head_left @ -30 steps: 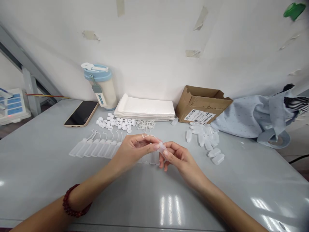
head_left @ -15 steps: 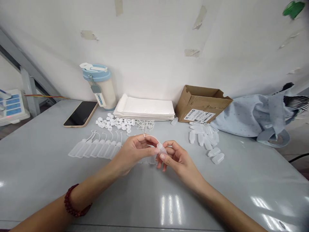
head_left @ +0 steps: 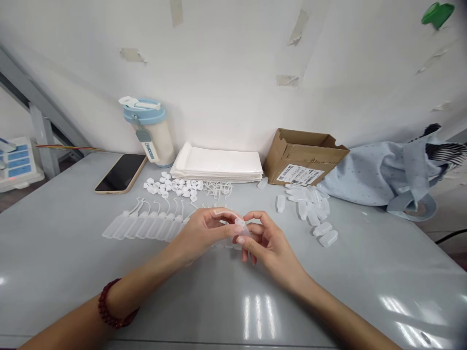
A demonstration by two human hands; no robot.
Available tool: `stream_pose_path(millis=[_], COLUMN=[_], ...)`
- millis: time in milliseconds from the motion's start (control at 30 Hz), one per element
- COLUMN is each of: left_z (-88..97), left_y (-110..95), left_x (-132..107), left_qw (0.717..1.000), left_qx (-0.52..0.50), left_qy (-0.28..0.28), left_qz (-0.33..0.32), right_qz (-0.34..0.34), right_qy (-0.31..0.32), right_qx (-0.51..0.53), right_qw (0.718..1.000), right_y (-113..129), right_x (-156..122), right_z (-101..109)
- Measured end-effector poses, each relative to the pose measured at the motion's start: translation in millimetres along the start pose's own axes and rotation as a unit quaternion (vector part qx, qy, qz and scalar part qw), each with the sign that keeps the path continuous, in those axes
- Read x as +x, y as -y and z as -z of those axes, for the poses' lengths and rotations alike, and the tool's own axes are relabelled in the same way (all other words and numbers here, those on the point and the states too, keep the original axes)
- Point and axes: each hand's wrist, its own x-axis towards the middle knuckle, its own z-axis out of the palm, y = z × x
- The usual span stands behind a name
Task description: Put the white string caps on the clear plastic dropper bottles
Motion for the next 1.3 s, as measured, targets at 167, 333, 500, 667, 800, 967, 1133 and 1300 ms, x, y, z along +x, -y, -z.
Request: stream_pose_path(millis=[167, 333, 500, 667, 800, 967, 1133, 1300], left_z=[-0.3, 0.0, 0.6, 0.7, -2.5, -9.1, -13.7, -16.4], left_y=[-1.1, -2.1, -2.3, -2.2, -1.2, 3.5, 11.9, 16.0], left_x=[0.2, -0.2, -0.2, 0.6, -1.9, -6.7, -5.0, -2.9], left_qw=[1.0, 0.999, 0.998, 0.997, 0.986, 0.921, 0.862, 0.845], left_qx=[0.014, 0.04, 0.056, 0.071, 0.15, 0.328, 0.433, 0.456], left_qy=[0.02, 0.009, 0.009, 0.007, -0.055, -0.096, -0.076, -0.095], left_qz=[0.005, 0.008, 0.012, 0.003, -0.055, -0.187, -0.254, -0.262], right_qz=[0.007, 0.033, 0.065, 0.063, 0.047, 0.016, -0.023, -0.025], right_qy=[0.003, 0.016, 0.013, -0.009, -0.032, -0.038, -0.065, -0.051], right_qx=[0.005, -0.031, -0.04, -0.016, 0.024, 0.073, 0.089, 0.094], right_qw=[1.0, 0.999, 0.997, 0.998, 0.998, 0.996, 0.994, 0.994], right_y=[-0.9, -2.2, -2.9, -0.9, 0.8, 2.3, 3.3, 3.1], right_x=[-1.1, -1.4, -1.0, -1.3, -0.4, 2.3, 2.0, 0.4], right_z=[-0.6, -0.3, -0.5, -1.1, 0.7, 2.8, 1.5, -0.4])
